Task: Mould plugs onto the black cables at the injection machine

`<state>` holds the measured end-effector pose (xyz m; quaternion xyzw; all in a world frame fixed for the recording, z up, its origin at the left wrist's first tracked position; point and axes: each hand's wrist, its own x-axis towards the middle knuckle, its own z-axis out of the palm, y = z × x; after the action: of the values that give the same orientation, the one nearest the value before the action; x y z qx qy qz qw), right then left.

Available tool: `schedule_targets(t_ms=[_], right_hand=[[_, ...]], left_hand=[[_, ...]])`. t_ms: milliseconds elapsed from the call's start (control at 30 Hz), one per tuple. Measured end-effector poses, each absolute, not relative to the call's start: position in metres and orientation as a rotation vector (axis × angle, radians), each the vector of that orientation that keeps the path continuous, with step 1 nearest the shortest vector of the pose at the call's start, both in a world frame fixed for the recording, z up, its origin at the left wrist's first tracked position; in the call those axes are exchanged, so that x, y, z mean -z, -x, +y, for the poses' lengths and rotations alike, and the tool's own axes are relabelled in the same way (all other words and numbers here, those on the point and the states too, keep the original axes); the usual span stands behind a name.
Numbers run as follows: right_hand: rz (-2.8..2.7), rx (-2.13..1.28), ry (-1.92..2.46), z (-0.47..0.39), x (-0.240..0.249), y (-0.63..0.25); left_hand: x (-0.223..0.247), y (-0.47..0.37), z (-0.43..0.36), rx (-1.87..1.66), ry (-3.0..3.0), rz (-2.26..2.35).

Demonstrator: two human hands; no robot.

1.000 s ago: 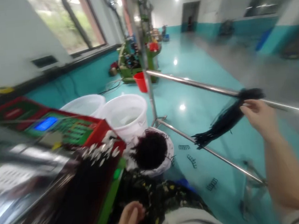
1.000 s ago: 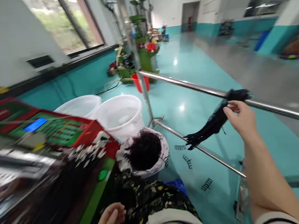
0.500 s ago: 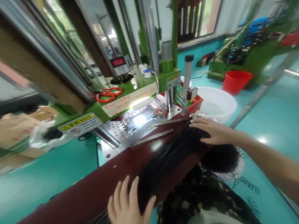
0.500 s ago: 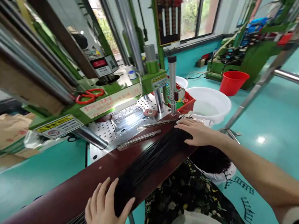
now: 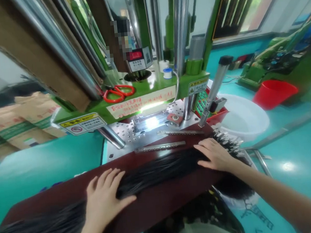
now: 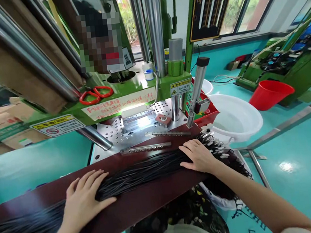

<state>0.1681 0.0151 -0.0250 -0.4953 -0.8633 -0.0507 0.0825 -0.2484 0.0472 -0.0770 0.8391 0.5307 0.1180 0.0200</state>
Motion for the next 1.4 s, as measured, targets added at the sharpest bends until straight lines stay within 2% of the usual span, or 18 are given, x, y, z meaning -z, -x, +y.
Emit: schedule_targets(t_ms=[133, 300, 467, 667, 833, 1067, 1167, 1233, 1300, 1400], right_hand=[[-2.603, 0.255, 1.417, 0.023, 0.026, -0.168], [-2.491, 0.341, 1.381, 0.001, 0.027, -0.176], [-2.372, 0.253, 1.201, -0.015, 0.026, -0.189], [-2.317, 0.173, 1.191, -0.007, 0.034, -0.191], [-2.205, 0.232, 1.228, -0.005, 0.039, -0.194], [-1.928, 0.374, 1.209, -0.025, 0.027, -0.173], [-1.81, 0.431, 1.16, -0.046, 0.01, -0.149], [-1.793, 0.216, 1.111, -0.056, -0.001, -0.131], [-1.731, -0.36, 1.092, -0.059, -0.009, -0.114], [-1.172, -1.257, 0.945, -0.042, -0.015, -0.104]], left_hand=[[0.075, 0.255, 0.072, -0.217, -2.481, 1.589], [0.074, 0.236, 0.052, -0.188, -2.467, 1.738], [0.054, 0.153, 0.035, -0.211, -2.499, 1.51], [0.026, 0.067, 0.065, -0.185, -2.456, 1.117], [0.019, 0.067, 0.081, -0.225, -2.261, 0.886], [-0.024, 0.085, 0.082, -0.596, -2.26, 0.81], [-0.036, 0.092, 0.076, -0.671, -2.342, 0.924], [-0.036, 0.093, 0.07, -0.691, -2.411, 1.062], [-0.033, 0.093, 0.063, -0.724, -2.48, 1.143], [-0.023, 0.089, 0.044, -0.815, -2.578, 1.132]])
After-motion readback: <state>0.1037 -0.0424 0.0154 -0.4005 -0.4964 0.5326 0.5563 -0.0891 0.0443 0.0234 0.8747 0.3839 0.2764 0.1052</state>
